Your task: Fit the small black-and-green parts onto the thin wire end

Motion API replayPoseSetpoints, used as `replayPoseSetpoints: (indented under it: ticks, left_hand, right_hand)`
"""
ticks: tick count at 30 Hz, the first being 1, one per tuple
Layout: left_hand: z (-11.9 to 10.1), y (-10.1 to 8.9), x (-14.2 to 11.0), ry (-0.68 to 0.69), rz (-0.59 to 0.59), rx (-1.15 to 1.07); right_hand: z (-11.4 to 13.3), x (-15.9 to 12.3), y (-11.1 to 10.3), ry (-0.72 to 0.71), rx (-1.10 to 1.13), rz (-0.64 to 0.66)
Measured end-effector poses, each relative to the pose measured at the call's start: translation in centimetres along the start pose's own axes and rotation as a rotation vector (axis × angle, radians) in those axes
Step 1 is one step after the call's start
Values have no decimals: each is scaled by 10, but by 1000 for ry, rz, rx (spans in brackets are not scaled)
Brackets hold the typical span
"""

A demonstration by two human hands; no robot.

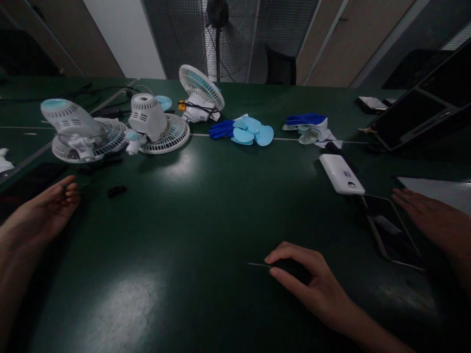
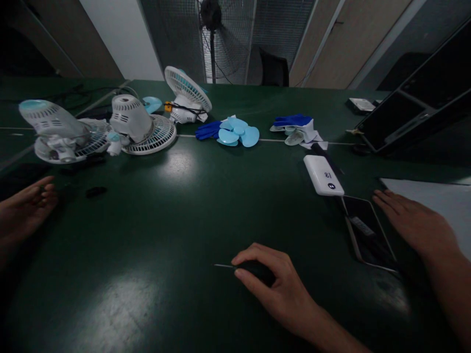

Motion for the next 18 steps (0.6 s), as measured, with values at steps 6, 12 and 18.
replayPoseSetpoints:
  ticks: [6, 12, 18]
  left_hand:
    - [-2, 7, -10, 21, 11, 16]
    - [-2, 4, -7, 26, 8, 44]
    - [2, -4, 0, 19, -19, 65]
  right_hand:
    - [4, 1, -1, -17, 10, 2]
    - [4, 1, -1, -27, 8, 4]
    - [1, 0, -1, -5, -10, 5]
Point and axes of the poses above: each hand's wrist, its own x-axis towards the middle knuckle, its own y-axis out of the palm, z = x × y, the point moved 9 cm from there along x, towards the middle knuckle, and after that the axes turned 4 degrees about -x, right-handed, at the moved point
